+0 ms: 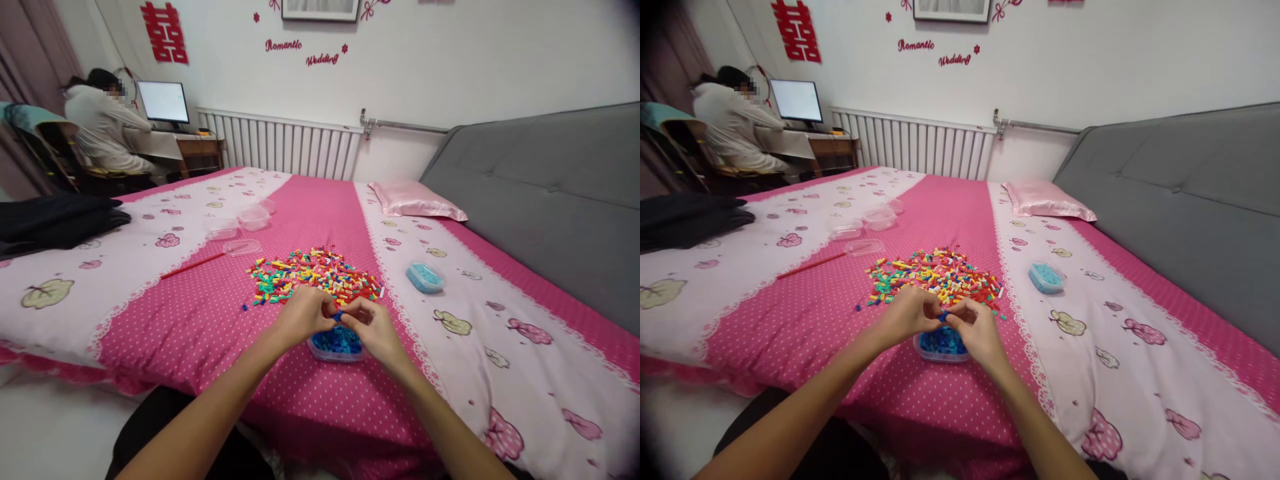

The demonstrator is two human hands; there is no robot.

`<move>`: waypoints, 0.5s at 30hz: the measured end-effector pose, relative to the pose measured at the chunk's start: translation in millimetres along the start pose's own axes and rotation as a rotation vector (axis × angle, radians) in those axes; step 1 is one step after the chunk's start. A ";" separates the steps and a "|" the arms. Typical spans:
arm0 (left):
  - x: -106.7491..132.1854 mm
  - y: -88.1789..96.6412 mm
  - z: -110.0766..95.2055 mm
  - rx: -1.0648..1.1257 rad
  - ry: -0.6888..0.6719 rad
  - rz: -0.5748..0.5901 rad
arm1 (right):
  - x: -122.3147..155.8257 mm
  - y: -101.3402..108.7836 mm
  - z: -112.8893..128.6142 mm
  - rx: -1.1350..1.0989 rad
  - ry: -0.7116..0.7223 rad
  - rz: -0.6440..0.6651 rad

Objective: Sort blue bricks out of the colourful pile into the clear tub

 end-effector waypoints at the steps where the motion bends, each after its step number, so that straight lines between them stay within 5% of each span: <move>1: -0.3 -0.8 0.7 0.000 -0.001 0.004 | 0.9 -0.9 -0.4 0.013 0.003 0.004; 15: 9.9 -5.7 17.6 0.081 0.050 0.025 | 10.0 -9.3 23.4 0.315 0.142 0.083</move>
Point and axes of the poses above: each hand's wrist, its own x-axis away from the middle knuckle, its own y-axis out of the back of the hand, z = x × y, the point moved 7 cm from there along -x, towards the middle knuckle, and after that the axes turned 8 degrees about y, right-handed, at the moved point
